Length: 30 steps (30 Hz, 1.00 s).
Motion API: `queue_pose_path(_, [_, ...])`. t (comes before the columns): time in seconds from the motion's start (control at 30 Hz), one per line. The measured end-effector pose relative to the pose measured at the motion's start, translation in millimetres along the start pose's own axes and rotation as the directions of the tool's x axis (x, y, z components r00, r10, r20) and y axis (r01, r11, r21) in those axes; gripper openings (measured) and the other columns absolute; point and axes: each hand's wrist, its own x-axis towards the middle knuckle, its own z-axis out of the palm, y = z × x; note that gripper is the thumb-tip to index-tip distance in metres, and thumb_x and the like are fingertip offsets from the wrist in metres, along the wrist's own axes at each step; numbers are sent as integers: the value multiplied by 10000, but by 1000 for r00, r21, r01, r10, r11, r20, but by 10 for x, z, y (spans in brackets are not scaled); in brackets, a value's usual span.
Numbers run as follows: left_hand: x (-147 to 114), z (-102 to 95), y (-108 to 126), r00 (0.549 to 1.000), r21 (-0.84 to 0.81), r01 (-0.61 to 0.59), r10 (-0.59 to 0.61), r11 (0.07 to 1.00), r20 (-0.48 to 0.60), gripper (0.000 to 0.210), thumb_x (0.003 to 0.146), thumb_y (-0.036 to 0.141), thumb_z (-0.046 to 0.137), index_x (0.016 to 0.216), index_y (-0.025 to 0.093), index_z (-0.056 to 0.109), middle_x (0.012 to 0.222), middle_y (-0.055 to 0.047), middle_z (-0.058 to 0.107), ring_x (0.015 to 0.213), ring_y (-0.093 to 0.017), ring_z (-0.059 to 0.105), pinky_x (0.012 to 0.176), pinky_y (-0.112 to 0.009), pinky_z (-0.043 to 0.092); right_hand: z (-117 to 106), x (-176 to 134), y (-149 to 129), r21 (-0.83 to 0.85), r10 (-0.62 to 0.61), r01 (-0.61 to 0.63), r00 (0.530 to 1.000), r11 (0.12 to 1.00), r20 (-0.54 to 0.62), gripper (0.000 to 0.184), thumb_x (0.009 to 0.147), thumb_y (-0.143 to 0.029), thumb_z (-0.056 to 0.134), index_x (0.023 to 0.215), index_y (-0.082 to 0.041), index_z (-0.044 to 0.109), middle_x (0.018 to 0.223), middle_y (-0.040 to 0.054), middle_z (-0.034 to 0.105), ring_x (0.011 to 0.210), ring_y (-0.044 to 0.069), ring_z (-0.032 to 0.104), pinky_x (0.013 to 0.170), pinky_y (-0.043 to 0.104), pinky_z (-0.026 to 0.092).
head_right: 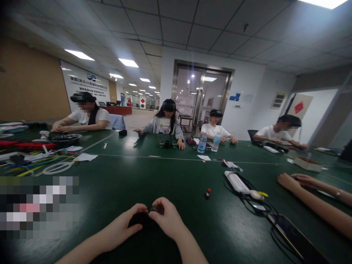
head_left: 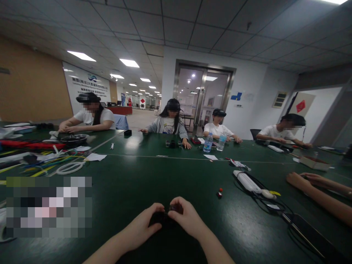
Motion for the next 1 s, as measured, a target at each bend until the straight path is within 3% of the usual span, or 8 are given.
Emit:
queue_pose_path(0.07, [-7,-9,2,1000,11,21,-21,1000,1,400,737,263,521,1131,244,452,1166,-16,518,1091,-170,459,953,-319,331,-45,48,36,100,36,-20,986,995,-161,213,728,-320,543,901,-197,523,838,12,552,786,153,527,709,273,421])
queue_pose_path(0.13, [-12,-20,-4,999,23,39,-39,999,7,399,743,286,515,1136,250,459,1166,-13,518,1083,-180,463,942,-325,339,-95,90,87,185,121,-60,933,981,-339,242,743,-358,519,918,-192,507,874,35,556,814,169,533,717,285,431])
queue_pose_path(0.2, [-15,-31,-14,998,31,55,-56,998,18,390,749,307,509,1134,258,472,1158,-12,520,1065,-187,472,921,-326,355,-137,122,155,307,251,-123,870,944,-424,305,754,-396,497,986,-199,485,946,57,558,833,182,547,696,293,448])
queue_pose_path(0.27, [-14,-37,-25,998,37,61,-62,997,21,385,751,311,509,1132,259,481,1153,-14,522,1050,-189,477,906,-324,364,-162,148,235,443,347,-144,839,885,-420,385,750,-422,499,1071,-214,452,1041,63,546,853,184,564,673,292,465])
queue_pose_path(0.4, [-12,-35,-25,999,37,46,-47,998,14,371,751,298,515,1120,263,494,1138,-6,527,1035,-175,478,902,-311,361,-175,200,402,621,393,-86,838,779,-378,442,711,-393,565,1109,-235,456,1101,49,541,871,176,584,653,274,488])
queue_pose_path(0.77, [-9,-46,-4,999,49,-4,3,999,32,299,752,259,499,1050,258,525,1098,-3,534,993,-168,488,868,-294,362,-191,270,600,863,480,12,827,505,-292,256,708,-112,568,946,-201,533,936,49,588,884,171,600,729,300,544])
queue_pose_path(0.87, [-17,-53,9,999,42,-6,4,999,36,300,756,259,498,1055,256,521,1103,-3,531,1004,-166,482,880,-294,356,-195,253,541,895,484,6,839,447,-247,205,727,-174,589,925,-190,540,913,48,610,867,169,608,731,305,543])
queue_pose_path(1.0, [-18,-51,5,999,36,-2,1,999,32,301,756,271,503,1057,262,521,1099,1,531,1004,-164,484,880,-293,360,-200,230,487,882,494,-32,838,470,-232,214,750,-323,578,910,-186,549,962,54,627,884,184,607,706,319,542])
